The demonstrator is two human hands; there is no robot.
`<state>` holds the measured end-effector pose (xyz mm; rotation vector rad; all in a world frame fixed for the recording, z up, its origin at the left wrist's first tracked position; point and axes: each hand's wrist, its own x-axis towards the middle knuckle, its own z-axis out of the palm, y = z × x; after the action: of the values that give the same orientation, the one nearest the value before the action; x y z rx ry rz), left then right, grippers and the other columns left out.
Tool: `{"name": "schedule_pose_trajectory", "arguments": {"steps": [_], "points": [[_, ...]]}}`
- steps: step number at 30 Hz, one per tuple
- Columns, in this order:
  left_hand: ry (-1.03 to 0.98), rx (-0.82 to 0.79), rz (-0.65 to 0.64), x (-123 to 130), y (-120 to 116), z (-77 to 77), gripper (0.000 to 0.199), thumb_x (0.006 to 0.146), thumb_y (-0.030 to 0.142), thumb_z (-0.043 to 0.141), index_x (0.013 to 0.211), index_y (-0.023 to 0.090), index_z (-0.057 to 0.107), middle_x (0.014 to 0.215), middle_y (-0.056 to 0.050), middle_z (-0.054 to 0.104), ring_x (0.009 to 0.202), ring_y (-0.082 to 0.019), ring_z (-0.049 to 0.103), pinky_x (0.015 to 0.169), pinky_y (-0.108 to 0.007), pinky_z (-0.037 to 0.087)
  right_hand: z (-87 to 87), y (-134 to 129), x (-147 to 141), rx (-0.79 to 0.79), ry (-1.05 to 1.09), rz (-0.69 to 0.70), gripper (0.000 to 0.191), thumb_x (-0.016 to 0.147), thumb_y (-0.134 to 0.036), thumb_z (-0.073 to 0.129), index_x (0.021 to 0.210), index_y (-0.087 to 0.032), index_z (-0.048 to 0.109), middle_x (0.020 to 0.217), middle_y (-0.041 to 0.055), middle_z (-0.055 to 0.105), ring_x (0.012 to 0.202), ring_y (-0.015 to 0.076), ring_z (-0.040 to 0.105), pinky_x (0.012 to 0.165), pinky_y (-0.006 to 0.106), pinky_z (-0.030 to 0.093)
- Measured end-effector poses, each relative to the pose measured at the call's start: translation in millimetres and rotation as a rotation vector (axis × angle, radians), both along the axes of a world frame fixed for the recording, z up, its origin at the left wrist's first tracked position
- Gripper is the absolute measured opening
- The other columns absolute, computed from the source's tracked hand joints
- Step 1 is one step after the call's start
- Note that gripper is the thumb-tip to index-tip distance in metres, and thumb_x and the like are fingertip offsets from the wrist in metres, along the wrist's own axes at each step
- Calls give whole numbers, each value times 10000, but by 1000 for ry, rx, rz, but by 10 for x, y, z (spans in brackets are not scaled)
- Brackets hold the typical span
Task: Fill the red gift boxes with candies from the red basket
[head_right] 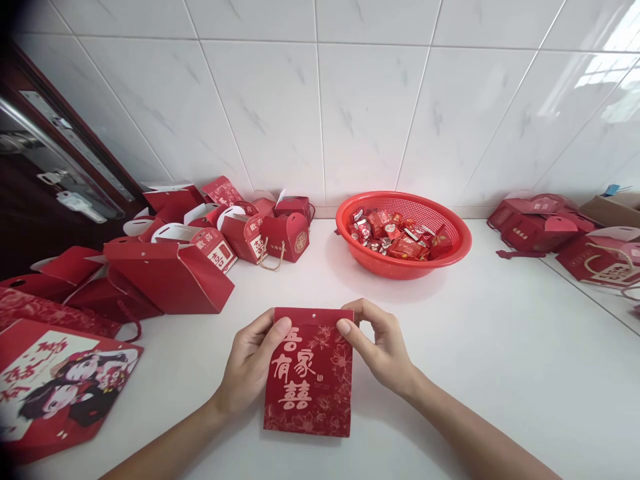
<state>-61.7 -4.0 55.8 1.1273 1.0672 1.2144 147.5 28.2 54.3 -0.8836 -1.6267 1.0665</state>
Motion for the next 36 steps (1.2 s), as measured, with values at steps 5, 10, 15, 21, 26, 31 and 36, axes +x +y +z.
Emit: {"name": "schedule_pose_trajectory", "arguments": {"steps": [5, 10, 15, 21, 26, 31, 36], "points": [[88, 46, 40, -12, -1, -28, 389, 943, 520, 596, 730, 204, 520, 639, 29, 554, 584, -125, 505, 568, -250, 480, 33, 2, -5, -8, -20, 20, 301, 979, -437, 588, 805, -201, 655, 756, 35, 652, 686, 159, 590, 605, 273, 468], [108, 75, 33, -16, -7, -35, 401, 960, 516, 580, 721, 205, 495, 631, 36, 529, 579, -116, 482, 568, -245, 462, 66, 20, 30, -22, -30, 55, 288, 968, -425, 610, 796, -200, 660, 761, 32, 654, 705, 162, 597, 645, 283, 477], [68, 58, -3, -19, -3, -28, 383, 956, 515, 593, 746, 202, 527, 658, 24, 574, 602, -128, 535, 591, -256, 489, 101, 69, 99, -34, -91, 100, 273, 946, -439, 639, 830, -199, 698, 751, 32, 677, 679, 159, 593, 624, 290, 472], [121, 157, -118, -63, 11, -4, 427, 911, 571, 627, 1139, 214, 680, 1075, -94, 741, 990, -261, 683, 869, -352, 553, 386, 185, 398, 5, -126, 89, 323, 886, -494, 694, 783, -189, 732, 679, 51, 685, 599, 168, 595, 531, 305, 471], [177, 141, -34, -96, 46, -17, 417, 938, 572, 565, 1092, 226, 739, 1156, -104, 731, 1017, -270, 681, 922, -371, 535, 736, 282, 1233, 161, -17, -322, 433, 709, -553, 834, 702, -130, 743, 639, 92, 681, 534, 163, 610, 497, 327, 443], [202, 99, 28, -91, 74, -11, 374, 926, 534, 579, 945, 209, 764, 992, -98, 749, 898, -261, 678, 883, -382, 538, 709, 529, 2084, 381, 267, -1232, 297, 835, -301, 734, 661, -59, 740, 715, 151, 706, 659, 179, 678, 575, 374, 416], [244, 113, 10, -64, 67, 0, 325, 924, 493, 587, 888, 226, 769, 928, -74, 743, 832, -234, 667, 847, -349, 541, 295, 764, 2586, 444, 122, -1672, 292, 816, -256, 739, 804, 34, 768, 825, 284, 720, 777, 332, 697, 546, 408, 377]]}}
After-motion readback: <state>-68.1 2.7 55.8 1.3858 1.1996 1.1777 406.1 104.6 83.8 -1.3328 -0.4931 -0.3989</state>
